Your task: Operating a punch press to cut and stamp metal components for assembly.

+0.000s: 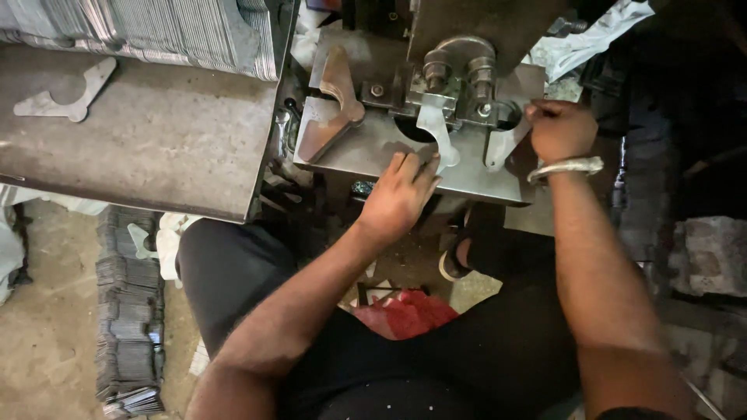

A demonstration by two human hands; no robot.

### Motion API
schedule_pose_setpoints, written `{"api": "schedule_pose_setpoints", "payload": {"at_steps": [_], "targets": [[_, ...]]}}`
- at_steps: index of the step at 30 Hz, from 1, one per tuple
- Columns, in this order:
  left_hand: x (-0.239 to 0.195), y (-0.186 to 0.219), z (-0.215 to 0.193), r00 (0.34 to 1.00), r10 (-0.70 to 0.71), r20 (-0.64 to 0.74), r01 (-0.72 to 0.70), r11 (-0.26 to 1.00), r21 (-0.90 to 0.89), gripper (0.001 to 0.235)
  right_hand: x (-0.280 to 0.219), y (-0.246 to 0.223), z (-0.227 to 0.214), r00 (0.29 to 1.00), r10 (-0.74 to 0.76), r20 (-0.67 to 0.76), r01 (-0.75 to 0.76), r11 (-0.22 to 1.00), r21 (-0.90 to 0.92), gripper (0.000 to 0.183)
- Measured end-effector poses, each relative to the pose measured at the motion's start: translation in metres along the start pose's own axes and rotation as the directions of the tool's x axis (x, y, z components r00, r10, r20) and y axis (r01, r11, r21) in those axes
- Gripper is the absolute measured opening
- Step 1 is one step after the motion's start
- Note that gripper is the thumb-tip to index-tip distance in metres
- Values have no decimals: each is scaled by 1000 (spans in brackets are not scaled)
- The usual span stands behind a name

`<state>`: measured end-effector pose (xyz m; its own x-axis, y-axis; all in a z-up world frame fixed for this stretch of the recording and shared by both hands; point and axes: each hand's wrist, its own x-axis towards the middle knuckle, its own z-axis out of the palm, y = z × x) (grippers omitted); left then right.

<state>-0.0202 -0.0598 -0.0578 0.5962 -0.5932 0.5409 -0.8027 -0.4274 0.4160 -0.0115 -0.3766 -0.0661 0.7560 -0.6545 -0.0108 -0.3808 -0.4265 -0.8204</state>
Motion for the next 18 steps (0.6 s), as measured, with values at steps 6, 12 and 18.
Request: {"api": "schedule_pose_setpoints", "payload": {"at_steps": [6,12,18], "targets": [[-1,1,-1,1000,0,18,0,1000,-8,42,-5,29,3,727,-666,-167,518,691,-503,18],[3,1,-9,999,2,-38,-3,999,-36,37,-73,-29,5,948,-308,-83,299,948,-110,26],[-1,-2,-7,1000,-18,23,19,1000,-19,36,-143,-84,25,626,-718,304,775,614,-148,54]]}}
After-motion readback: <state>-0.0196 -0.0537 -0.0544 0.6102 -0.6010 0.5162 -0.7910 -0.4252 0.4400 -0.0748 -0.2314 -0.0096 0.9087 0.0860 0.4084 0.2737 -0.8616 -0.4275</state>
